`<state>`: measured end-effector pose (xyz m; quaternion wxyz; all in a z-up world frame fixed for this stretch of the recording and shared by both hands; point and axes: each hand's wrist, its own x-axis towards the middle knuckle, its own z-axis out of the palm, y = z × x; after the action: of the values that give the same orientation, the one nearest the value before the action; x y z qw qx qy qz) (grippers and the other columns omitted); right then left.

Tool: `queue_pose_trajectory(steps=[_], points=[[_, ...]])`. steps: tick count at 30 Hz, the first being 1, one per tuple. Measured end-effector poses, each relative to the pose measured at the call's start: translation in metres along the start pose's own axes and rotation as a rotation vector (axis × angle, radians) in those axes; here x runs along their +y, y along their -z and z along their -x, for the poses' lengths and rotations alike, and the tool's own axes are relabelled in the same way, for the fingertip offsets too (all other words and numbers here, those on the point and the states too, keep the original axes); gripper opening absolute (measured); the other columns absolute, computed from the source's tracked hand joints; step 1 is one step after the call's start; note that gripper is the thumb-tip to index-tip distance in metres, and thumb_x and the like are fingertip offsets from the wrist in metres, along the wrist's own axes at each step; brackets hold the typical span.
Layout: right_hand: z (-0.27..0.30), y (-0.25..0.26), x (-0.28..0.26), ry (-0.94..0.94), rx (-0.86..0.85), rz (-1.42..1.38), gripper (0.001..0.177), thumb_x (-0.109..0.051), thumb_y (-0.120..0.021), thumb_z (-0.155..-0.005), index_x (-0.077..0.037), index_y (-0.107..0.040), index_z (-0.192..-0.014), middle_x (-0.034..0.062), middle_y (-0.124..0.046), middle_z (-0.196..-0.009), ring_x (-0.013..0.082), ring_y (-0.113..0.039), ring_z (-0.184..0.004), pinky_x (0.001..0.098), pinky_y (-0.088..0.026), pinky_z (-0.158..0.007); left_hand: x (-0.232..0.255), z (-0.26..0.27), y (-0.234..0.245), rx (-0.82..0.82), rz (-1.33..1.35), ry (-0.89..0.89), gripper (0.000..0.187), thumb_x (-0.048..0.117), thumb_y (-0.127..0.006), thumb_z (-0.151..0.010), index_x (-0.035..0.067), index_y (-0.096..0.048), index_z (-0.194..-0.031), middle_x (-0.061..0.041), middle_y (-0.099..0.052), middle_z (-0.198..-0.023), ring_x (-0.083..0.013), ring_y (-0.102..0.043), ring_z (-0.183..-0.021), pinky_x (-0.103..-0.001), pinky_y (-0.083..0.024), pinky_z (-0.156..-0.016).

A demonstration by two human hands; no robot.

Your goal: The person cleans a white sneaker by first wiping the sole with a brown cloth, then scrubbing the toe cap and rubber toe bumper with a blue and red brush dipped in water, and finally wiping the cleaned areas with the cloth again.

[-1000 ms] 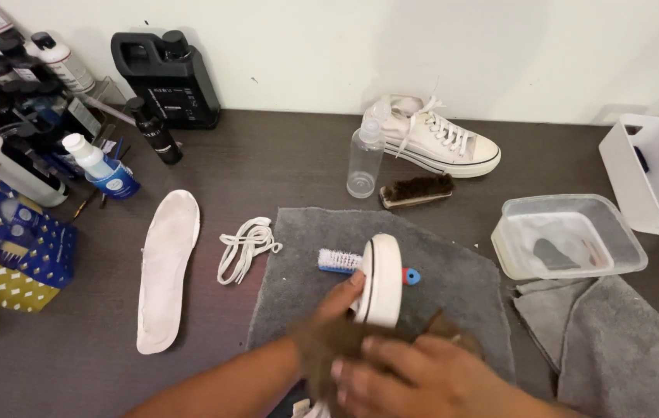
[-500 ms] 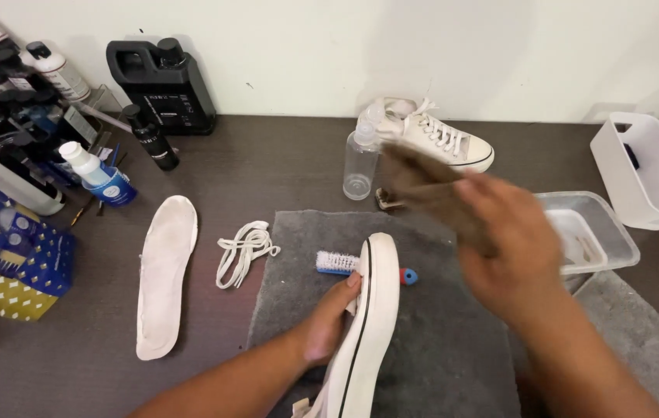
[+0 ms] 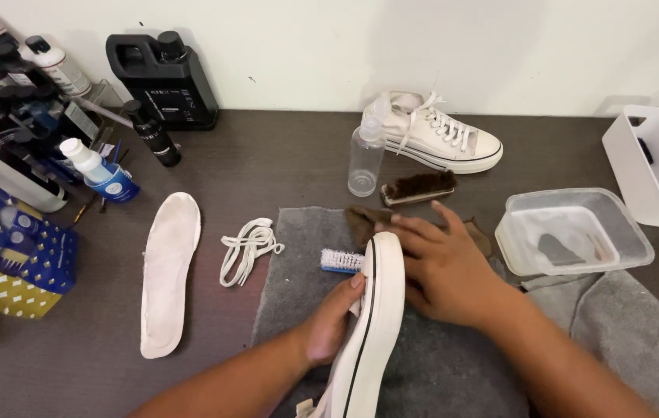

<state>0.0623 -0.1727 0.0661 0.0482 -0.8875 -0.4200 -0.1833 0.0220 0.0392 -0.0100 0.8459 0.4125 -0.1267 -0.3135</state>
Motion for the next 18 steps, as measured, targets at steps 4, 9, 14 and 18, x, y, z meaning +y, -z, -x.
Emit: queue_pose_trajectory(steps=[4, 9, 14, 18], points=[[0.01, -0.029, 0.001, 0.005, -0.032, 0.025, 0.051, -0.038, -0.074, -0.071, -0.018, -0.073, -0.118, 0.0028, -0.063, -0.128, 0.0306, -0.051, -0.135, 0.0756, -0.033, -0.105, -0.001, 0.0, 0.002, -0.016, -0.016, 0.005, 0.06, 0.06, -0.049, -0.098, 0.005, -0.07, -0.105, -0.01, -0.073, -0.091, -0.0197, -0.069, -0.082, -0.034, -0.056, -0.077], [0.013, -0.047, -0.003, -0.089, -0.04, 0.184, 0.064, -0.039, -0.074, -0.068, -0.019, -0.066, -0.129, 0.0036, -0.054, -0.148, 0.0287, -0.049, -0.137, 0.0795, -0.033, -0.103, -0.006, -0.002, 0.006, -0.017, 0.009, -0.013, 0.055, 0.056, -0.05, -0.1, 0.005, -0.069, -0.108, -0.009, -0.073, -0.094, -0.019, -0.07, -0.084, -0.034, -0.057, -0.078], [0.003, -0.043, -0.012, 0.129, 0.299, 0.146, 0.013, -0.01, -0.06, -0.093, -0.008, -0.068, -0.102, 0.0138, -0.067, -0.117, 0.0336, -0.062, -0.125, 0.0847, -0.033, -0.102, -0.011, -0.003, 0.007, 0.041, -0.023, -0.029, 0.05, 0.054, -0.052, -0.1, 0.007, -0.069, -0.103, -0.006, -0.072, -0.091, -0.0166, -0.068, -0.082, -0.032, -0.054, -0.078], [0.013, -0.058, -0.003, 0.06, 0.287, 0.099, 0.023, -0.013, -0.067, -0.09, -0.012, -0.071, -0.113, 0.0072, -0.067, -0.129, 0.03, -0.061, -0.13, 0.0857, -0.031, -0.103, -0.005, -0.001, 0.006, 0.004, -0.068, 0.003, 0.054, 0.058, -0.048, -0.1, 0.009, -0.07, -0.105, -0.007, -0.072, -0.095, -0.019, -0.068, -0.088, -0.036, -0.054, -0.085]])
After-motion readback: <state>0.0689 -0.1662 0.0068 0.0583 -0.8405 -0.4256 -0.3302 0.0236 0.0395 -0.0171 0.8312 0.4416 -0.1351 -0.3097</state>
